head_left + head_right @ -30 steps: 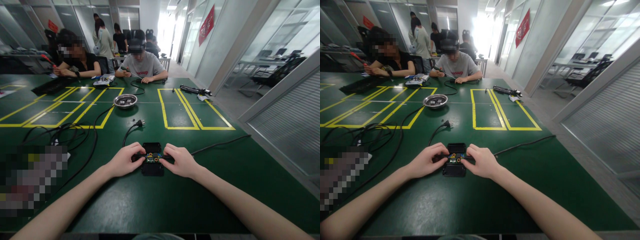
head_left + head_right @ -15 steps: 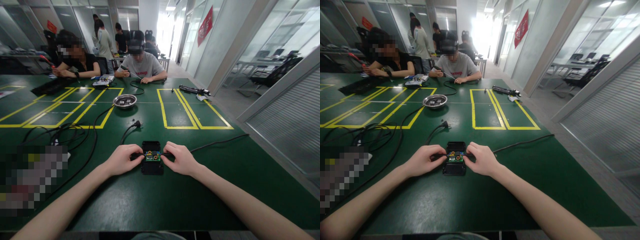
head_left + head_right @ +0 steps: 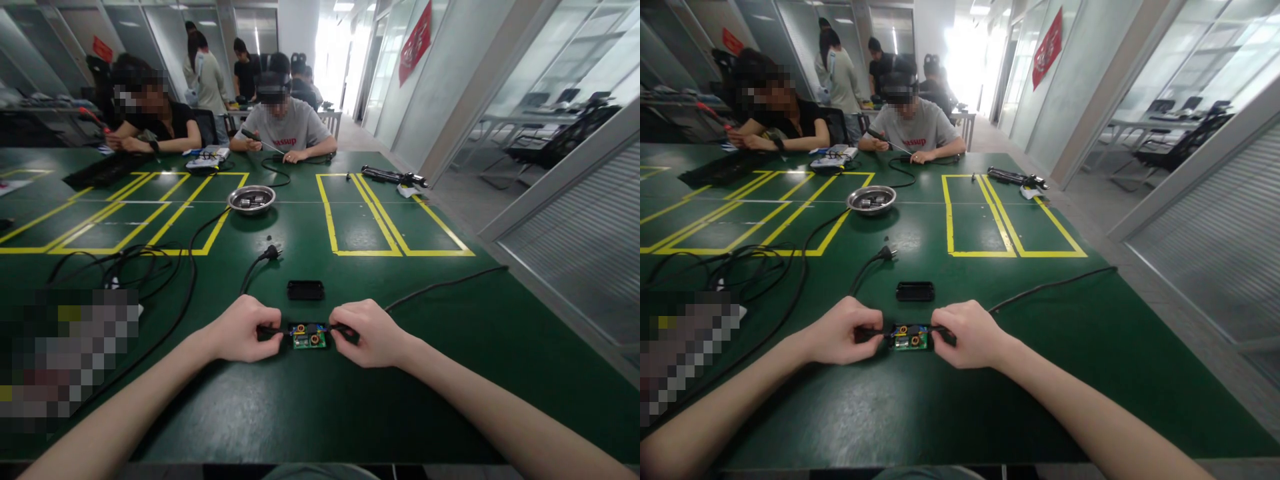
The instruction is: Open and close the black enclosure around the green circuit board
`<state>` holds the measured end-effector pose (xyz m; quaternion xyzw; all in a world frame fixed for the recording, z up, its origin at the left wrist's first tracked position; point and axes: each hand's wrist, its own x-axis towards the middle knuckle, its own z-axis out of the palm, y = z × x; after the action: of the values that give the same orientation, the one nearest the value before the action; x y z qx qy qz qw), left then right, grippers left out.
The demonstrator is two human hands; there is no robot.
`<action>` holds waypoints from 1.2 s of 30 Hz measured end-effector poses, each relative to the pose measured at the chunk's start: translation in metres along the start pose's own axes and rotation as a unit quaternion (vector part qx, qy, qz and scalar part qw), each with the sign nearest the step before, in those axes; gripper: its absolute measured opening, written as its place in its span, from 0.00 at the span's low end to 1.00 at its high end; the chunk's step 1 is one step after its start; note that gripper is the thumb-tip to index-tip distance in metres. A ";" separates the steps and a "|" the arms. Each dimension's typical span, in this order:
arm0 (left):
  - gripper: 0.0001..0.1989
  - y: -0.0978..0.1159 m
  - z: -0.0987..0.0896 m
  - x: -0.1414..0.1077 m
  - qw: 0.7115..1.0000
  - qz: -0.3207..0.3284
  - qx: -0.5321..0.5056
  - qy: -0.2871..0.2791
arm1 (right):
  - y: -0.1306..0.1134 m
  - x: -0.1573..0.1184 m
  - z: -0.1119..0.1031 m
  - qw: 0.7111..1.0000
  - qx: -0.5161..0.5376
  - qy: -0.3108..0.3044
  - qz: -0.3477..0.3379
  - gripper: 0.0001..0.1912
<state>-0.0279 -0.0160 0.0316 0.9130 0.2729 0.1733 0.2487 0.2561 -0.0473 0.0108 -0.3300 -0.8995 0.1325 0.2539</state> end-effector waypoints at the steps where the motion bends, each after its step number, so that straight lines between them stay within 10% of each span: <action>1: 0.10 -0.001 0.001 0.000 1.000 -0.007 0.010 0.003 | 0.000 0.000 0.001 1.000 -0.007 0.001 0.011 0.06; 22: 0.08 0.000 0.000 0.002 0.999 -0.019 0.041 -0.023 | 0.000 0.010 0.010 0.979 -0.105 -0.017 0.171 0.19; 36: 0.08 -0.002 0.000 0.001 0.999 -0.021 0.011 -0.030 | 0.013 0.014 0.007 0.985 -0.065 -0.048 0.149 0.21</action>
<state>-0.0278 -0.0135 0.0308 0.9145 0.2862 0.1381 0.2503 0.2499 -0.0285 0.0050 -0.4698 -0.8579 0.1253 0.1660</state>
